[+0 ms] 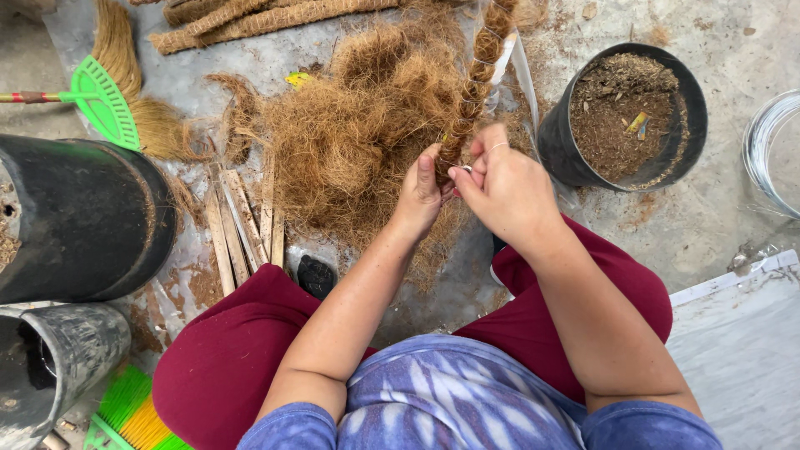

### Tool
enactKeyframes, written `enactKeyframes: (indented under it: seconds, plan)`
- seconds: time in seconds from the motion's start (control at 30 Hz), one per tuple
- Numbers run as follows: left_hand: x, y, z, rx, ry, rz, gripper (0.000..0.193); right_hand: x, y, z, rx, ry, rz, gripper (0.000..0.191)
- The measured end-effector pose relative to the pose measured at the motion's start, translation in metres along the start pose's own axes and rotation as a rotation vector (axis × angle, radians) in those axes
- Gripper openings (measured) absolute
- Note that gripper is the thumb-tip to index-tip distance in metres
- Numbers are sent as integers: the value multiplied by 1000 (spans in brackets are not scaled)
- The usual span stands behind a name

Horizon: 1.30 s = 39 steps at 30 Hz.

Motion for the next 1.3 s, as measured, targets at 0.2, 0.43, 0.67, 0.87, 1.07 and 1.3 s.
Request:
enactKeyframes:
  seconds: [0.2, 0.43, 0.67, 0.87, 1.07, 1.3]
  plan:
    - [-3, 26, 12, -71, 125, -95, 88, 17, 12, -6, -38, 105, 152, 13]
    - [-26, -2, -5, 222, 181, -137, 92, -27, -7, 8, 67, -246, 324, 19]
    - [-41, -13, -15, 361, 200, -373, 76, -30, -42, 14, 224, -408, 1039, 21]
    - [-39, -4, -7, 215, 178, -351, 44, -36, -55, 12, 246, -434, 1072, 13]
    - [-31, 1, -1, 150, 81, -302, 29, -39, -49, 22, 85, -316, 1086, 12]
    - [-26, 12, 8, 47, -7, -205, 21, -42, -45, 11, 136, -273, 752, 13]
Point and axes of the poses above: each hand's wrist, its own z-axis towards the middle knuckle, its own y-axis out of the back of the hand, x = y × z, the point moved 10 cm from there along z, towards the middle knuckle, and after that the axes turned 12 degrees about -x, right-handed, at the moved point
